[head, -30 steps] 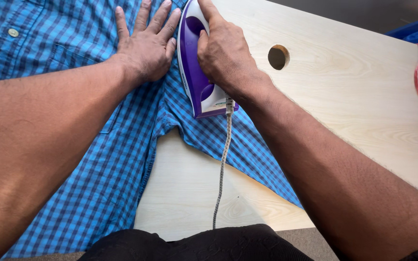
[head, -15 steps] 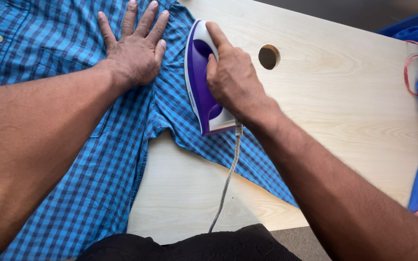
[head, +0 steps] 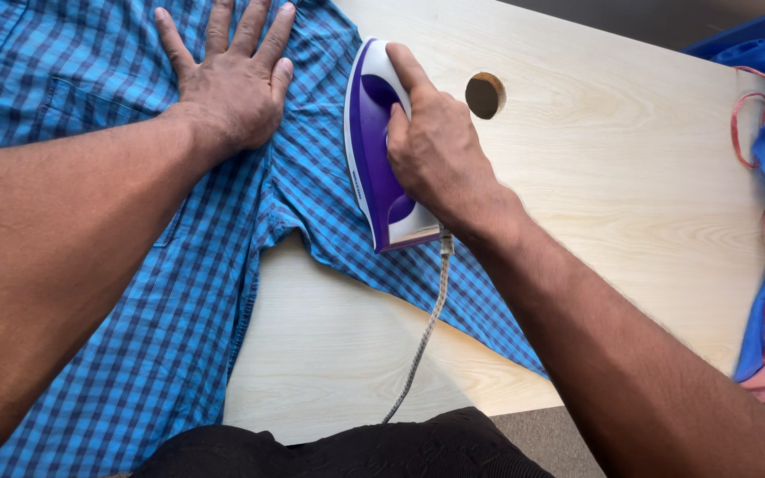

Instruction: The person irons a blue checkered shirt on a wooden table using a purple and white iron. They smooth the fabric with their hands, iron the sleeves and body, and reposition the shirt to continue ironing.

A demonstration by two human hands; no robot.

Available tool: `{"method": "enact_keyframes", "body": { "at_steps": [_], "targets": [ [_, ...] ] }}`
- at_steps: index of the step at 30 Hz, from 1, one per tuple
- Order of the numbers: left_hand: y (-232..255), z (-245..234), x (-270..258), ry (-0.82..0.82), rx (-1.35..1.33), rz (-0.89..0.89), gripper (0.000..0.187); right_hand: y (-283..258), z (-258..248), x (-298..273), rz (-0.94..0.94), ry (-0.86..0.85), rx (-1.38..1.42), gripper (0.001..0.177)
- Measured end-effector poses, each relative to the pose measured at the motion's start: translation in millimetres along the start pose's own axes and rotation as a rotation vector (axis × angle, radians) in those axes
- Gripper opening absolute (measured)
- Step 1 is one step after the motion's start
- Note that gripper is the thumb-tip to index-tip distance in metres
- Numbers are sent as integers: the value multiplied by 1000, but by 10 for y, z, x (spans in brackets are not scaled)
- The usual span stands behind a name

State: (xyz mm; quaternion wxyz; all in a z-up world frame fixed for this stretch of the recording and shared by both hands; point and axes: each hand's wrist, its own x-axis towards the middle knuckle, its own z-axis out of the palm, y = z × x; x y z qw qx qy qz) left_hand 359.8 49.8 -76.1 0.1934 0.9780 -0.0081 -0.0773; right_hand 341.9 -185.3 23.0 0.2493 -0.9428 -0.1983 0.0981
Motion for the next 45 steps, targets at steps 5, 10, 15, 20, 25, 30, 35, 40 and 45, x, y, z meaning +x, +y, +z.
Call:
{"method": "enact_keyframes", "body": {
  "at_steps": [5, 10, 15, 20, 25, 30, 35, 40, 45],
  "targets": [
    [0, 10, -11, 6, 12, -16, 59, 83, 20, 113, -38, 13, -10, 51],
    [1, 11, -18, -7, -7, -12, 59, 205, -3, 314, -104, 39, -57, 54],
    [13, 12, -1, -30, 6, -32, 59, 160, -41, 167, -59, 15, -1, 52],
    [14, 27, 6, -10, 2, -21, 59, 107, -64, -229, -7, -7, 8, 49],
    [-21, 34, -27, -1, -19, 0, 59, 143, -46, -178, -12, 16, -33, 49],
    [23, 17, -33, 28, 12, 7, 59, 243, -14, 96, -59, 41, -15, 49],
    [83, 1, -35, 23, 28, -29, 59, 229, -16, 161, -102, 84, 3, 50],
    [66, 5, -21, -1, 40, -33, 59, 50, -52, -156, 69, -23, 78, 49],
    [66, 25, 7, -4, 48, -40, 60, -44, -64, -405, 37, -11, 31, 51]
  ]
}}
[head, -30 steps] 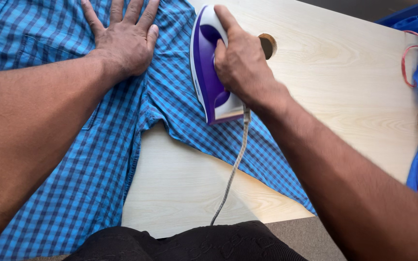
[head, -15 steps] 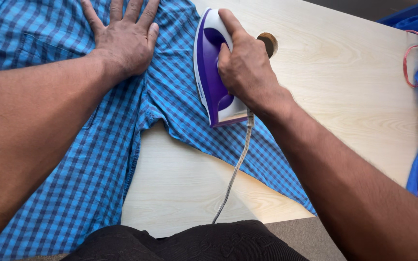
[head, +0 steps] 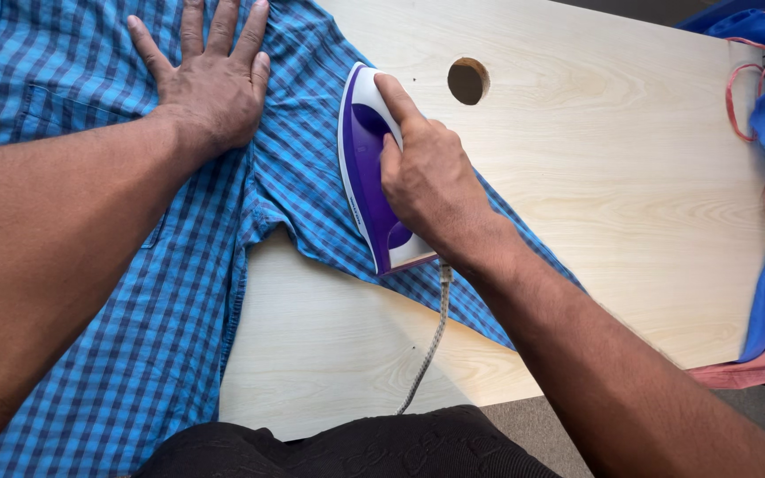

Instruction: The person irons a blue checkered shirt on a wooden table using a purple and white iron. They smooth the fabric with their hands, iron the sleeves and body, and reposition the shirt to continue ironing.

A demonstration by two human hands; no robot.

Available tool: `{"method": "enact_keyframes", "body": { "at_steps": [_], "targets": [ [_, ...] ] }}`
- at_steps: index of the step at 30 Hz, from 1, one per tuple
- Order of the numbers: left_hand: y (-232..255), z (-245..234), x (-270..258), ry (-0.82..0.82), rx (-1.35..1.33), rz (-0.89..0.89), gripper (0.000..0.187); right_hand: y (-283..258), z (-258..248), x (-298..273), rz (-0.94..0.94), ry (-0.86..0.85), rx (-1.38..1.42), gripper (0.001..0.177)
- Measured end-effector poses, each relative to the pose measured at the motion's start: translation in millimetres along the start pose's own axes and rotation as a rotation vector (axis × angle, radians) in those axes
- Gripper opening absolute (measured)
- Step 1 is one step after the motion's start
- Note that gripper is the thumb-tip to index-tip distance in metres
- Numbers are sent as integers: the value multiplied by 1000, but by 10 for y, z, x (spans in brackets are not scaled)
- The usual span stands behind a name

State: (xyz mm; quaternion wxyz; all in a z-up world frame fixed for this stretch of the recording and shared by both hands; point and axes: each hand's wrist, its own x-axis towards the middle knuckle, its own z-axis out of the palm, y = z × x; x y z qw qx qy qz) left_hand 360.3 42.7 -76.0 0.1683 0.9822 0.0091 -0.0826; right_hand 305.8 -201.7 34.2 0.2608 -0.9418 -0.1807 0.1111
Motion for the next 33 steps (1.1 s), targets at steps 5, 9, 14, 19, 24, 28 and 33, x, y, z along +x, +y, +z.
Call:
{"method": "enact_keyframes", "body": {
  "at_steps": [5, 9, 14, 19, 24, 28, 33],
  "targets": [
    [-20, -2, -19, -16, -31, -4, 59, 52, 3, 202, -33, -5, 2, 50],
    [9, -9, -32, 14, -18, -13, 58, 139, 38, 439, -121, 34, -23, 52],
    [149, -51, -225, 24, 57, 10, 61, 109, 63, 515, -90, 34, 4, 52],
    [210, 77, -943, 7, 33, -6, 62, -41, -55, 452, -26, -14, 17, 54],
    [180, 32, -1145, -103, 43, -90, 63, -140, -134, 269, 32, -78, 18, 54],
    [159, 18, -1108, -153, 44, -95, 63, -137, -73, -9, 47, -99, 42, 54],
    [146, 49, -1131, -137, 62, -77, 63, -115, -36, -44, -17, -93, -46, 55]
  ]
}}
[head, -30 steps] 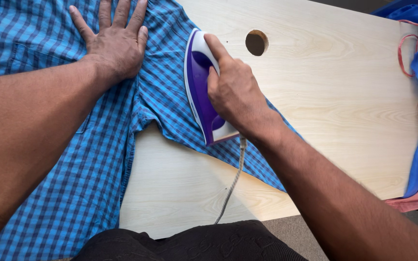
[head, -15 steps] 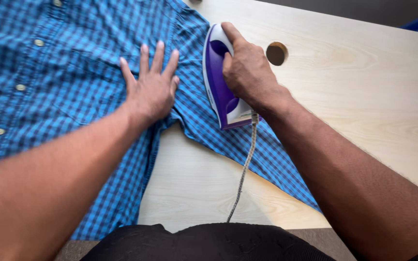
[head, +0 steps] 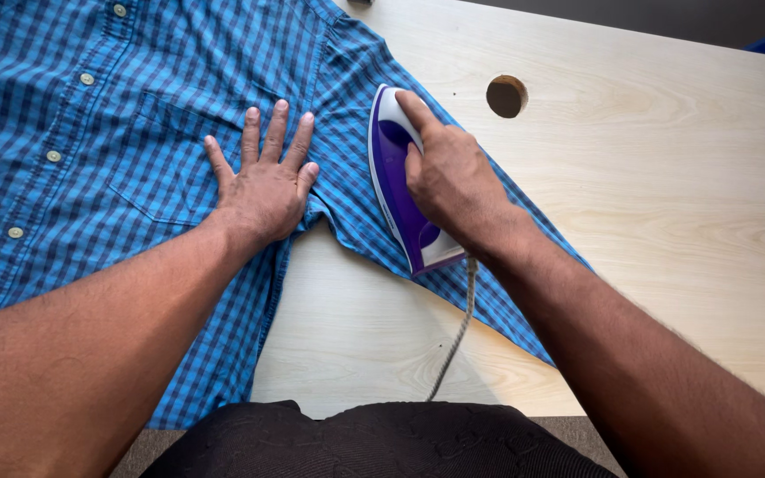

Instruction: The person irons a blue checkered shirt on a wooden table using a purple and white iron. They smooth the fabric with their hands, iron the sleeves and body, and reposition the shirt to continue ironing.

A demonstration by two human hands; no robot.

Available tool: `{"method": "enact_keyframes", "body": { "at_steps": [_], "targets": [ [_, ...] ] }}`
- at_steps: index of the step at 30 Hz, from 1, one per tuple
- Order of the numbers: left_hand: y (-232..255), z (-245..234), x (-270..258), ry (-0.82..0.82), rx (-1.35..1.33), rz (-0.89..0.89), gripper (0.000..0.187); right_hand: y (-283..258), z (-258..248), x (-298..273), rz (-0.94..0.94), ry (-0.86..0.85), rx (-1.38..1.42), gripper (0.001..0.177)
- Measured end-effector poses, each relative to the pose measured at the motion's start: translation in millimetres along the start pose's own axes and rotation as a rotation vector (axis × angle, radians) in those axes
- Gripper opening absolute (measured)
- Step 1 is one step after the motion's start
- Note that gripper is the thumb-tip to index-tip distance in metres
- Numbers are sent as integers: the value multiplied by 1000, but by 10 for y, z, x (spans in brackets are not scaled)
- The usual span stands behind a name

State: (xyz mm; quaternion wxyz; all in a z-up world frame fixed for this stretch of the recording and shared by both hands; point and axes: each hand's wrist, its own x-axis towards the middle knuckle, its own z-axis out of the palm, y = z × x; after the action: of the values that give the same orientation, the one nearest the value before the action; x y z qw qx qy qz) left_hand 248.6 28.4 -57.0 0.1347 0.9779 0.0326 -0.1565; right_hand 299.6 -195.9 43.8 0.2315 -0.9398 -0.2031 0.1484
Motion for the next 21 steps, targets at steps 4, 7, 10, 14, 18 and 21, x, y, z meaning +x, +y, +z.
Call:
{"method": "enact_keyframes", "body": {
  "at_steps": [4, 7, 10, 14, 18, 21],
  "targets": [
    [-17, 15, -43, 2, 15, 8, 62, 14, -26, 201, 35, -47, 30, 56],
    [-14, 47, -141, 0, 15, 1, 62, 18, -28, 329, -77, 24, 47, 54],
    [-13, 80, -264, -8, 5, -20, 63, 2, -35, 380, -85, 32, 56, 54],
    [-12, 77, -307, -32, -19, -48, 62, -48, -60, 285, -15, -8, 51, 55],
    [-3, 60, -312, -53, -26, -62, 63, -114, -16, -14, 1, -21, 74, 55],
    [20, 36, -315, -55, -30, -72, 64, -174, 17, -209, -11, -1, 40, 55]
  ]
}}
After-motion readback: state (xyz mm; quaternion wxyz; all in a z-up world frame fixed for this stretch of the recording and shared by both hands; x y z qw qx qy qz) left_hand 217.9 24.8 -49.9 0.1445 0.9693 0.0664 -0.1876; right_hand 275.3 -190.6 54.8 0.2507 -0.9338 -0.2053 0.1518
